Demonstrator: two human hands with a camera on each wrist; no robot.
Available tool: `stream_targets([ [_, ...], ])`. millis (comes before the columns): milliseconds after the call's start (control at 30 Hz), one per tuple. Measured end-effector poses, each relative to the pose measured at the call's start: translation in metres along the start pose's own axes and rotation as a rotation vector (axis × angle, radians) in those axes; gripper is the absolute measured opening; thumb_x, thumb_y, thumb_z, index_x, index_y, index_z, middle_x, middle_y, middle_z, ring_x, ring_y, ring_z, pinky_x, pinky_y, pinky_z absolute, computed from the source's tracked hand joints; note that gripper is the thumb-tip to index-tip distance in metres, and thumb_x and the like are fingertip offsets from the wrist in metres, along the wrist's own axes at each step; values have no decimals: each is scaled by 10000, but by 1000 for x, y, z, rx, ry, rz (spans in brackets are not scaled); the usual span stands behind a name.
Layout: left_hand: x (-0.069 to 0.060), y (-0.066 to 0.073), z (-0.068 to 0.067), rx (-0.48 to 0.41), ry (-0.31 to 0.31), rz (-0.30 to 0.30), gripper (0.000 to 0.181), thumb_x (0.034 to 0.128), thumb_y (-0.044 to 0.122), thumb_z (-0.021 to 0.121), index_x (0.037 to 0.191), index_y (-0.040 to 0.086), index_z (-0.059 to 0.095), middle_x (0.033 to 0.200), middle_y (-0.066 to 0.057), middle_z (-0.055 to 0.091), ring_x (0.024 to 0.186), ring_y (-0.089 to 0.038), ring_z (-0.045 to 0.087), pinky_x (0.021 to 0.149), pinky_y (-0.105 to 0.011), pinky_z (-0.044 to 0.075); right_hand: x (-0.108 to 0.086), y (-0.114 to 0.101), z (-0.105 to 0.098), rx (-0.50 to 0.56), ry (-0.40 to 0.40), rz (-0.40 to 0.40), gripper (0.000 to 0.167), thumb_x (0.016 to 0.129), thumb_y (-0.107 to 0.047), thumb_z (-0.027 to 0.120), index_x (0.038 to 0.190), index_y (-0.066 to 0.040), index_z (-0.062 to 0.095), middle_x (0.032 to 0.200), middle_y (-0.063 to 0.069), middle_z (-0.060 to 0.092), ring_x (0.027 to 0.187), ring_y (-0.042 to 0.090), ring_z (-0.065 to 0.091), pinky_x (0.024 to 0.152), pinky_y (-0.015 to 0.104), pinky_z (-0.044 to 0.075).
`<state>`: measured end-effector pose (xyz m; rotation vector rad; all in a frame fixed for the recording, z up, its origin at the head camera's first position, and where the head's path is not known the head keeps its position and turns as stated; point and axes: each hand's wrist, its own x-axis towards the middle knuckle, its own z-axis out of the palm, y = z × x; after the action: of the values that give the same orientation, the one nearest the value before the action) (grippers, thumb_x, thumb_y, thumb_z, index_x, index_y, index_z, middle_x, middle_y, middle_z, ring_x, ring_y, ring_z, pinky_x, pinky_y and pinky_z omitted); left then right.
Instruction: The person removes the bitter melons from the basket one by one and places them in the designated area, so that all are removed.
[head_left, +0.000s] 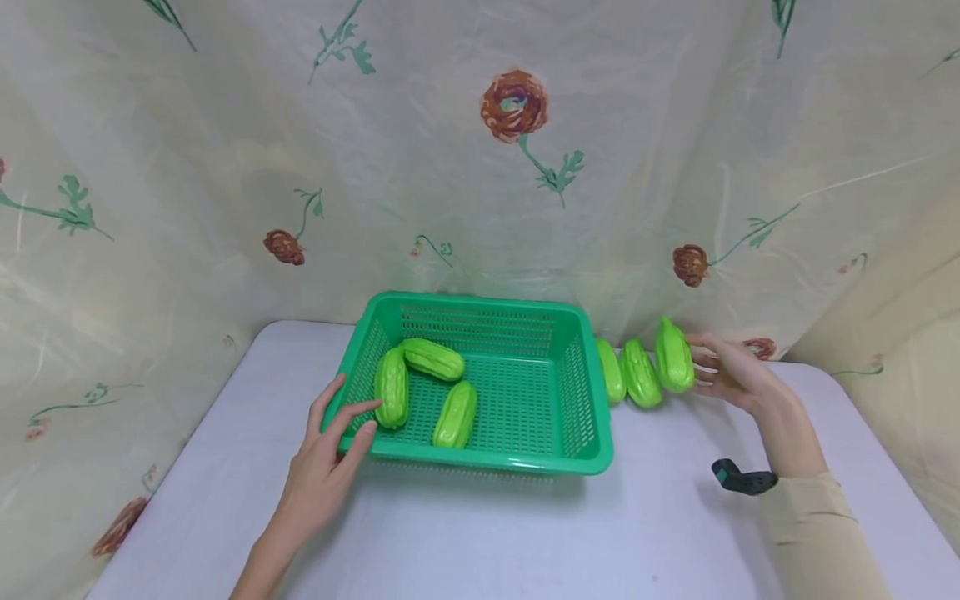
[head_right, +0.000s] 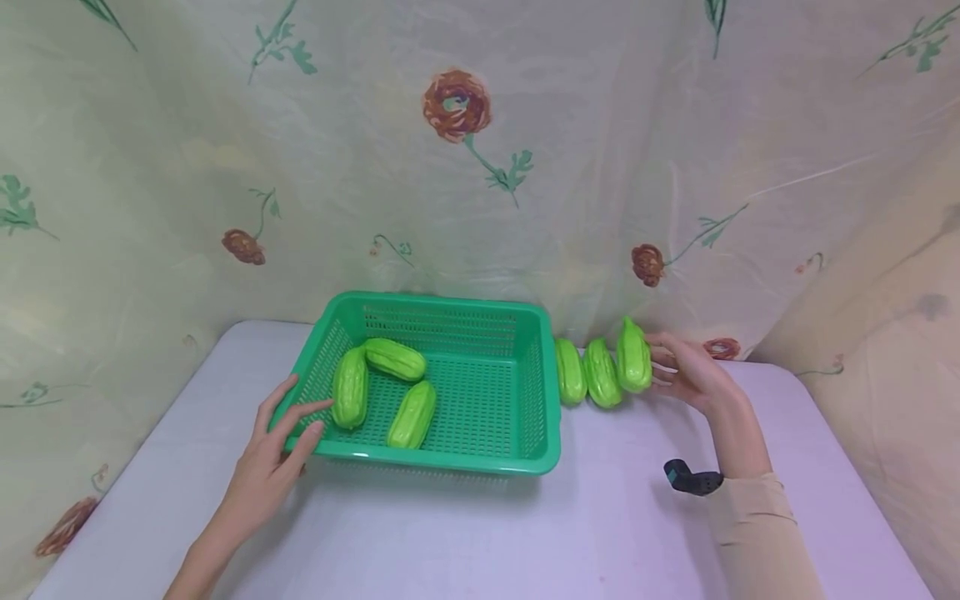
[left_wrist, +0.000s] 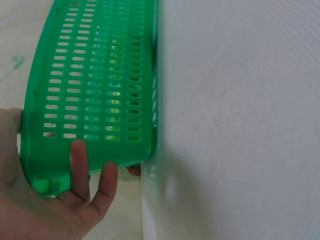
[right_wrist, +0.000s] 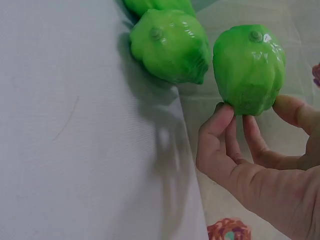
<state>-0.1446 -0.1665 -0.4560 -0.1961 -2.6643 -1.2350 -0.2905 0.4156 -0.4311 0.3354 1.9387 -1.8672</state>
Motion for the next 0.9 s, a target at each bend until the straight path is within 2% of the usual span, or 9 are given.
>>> stream_targets([
  [100, 0, 1, 0, -4, -3, -2, 336, 1147, 377, 527, 1440, 284, 663, 1800, -10, 193, 634, -47, 478, 607, -247, 451, 3, 5, -3, -14, 17, 6, 204, 1135, -452, 499, 1274, -316, 439, 1549, 83, 344, 1199, 116, 535, 903, 282, 592],
  [200, 0, 1, 0, -6, -6, -4, 338, 1147, 379, 528, 1440, 281, 665, 1801, -10, 193, 633, -46, 476, 604, -247, 449, 5, 9, -5, -48, 37, 1, 222, 1134, -450, 501, 1282, -290, 456, 1439, 8, 395, 1070, 38, 579, 896, 273, 590],
  [267, 0, 1, 0, -8, -6, -4, 337, 1147, 379, 527, 1439, 284, 665, 1800, -5, 194, 628, -46, 473, 599, -248, 449, 4, 10, -5, -92, 58, -2, 241, 1130, -466, 498, 1288, -287, 465, 1454, 19, 406, 1049, 15, 583, 886, 257, 584],
  [400, -1, 0, 0, -10, -3, -1, 333, 1148, 376, 526, 1437, 288, 665, 1798, -1, 200, 616, -47, 470, 593, -249, 449, 3, 13, -2, -179, 81, -4, 250, 1125, -501, 483, 1287, -309, 481, 1531, 58, 390, 1107, 33, 523, 885, 238, 567],
  [567, -1, 0, 0, -7, -3, -4, 339, 1149, 379, 523, 1440, 281, 665, 1801, 3, 195, 626, -42, 480, 608, -244, 453, 3, 15, 2, -212, 98, -23, 225, 1129, -461, 490, 1262, -289, 547, 1346, 11, 480, 1038, 64, 527, 862, 268, 568],
  [633, -1, 0, 0, -4, -5, -6, 342, 1149, 383, 521, 1442, 278, 665, 1802, 5, 191, 632, -39, 484, 614, -242, 453, 2, 16, 4, -251, 109, -33, 339, 1135, -452, 478, 1359, -211, 562, 1317, 21, 495, 1002, 66, 535, 846, 275, 571],
  [767, -1, -1, 0, -3, -2, -4, 339, 1149, 380, 522, 1440, 279, 665, 1802, 1, 191, 631, -42, 482, 610, -244, 452, 2, 17, 7, -362, 123, -45, 646, 1151, -466, 411, 1599, -2, 392, 1473, 207, 479, 1023, 65, 547, 840, 267, 578],
  [833, 0, -1, 0, -3, -1, -1, 337, 1149, 377, 524, 1440, 282, 664, 1802, -4, 191, 632, -43, 482, 608, -244, 452, 2, 18, 8, -397, 126, -45, 720, 1156, -467, 380, 1653, 46, 291, 1574, 293, 414, 1051, 61, 554, 844, 255, 577],
  [900, 0, -1, 0, -2, -1, 1, 335, 1148, 377, 524, 1439, 286, 663, 1802, -6, 190, 635, -43, 483, 610, -244, 452, 1, 17, 8, -420, 124, -47, 743, 1160, -468, 358, 1668, 62, 243, 1643, 323, 351, 1089, 61, 556, 855, 243, 576],
])
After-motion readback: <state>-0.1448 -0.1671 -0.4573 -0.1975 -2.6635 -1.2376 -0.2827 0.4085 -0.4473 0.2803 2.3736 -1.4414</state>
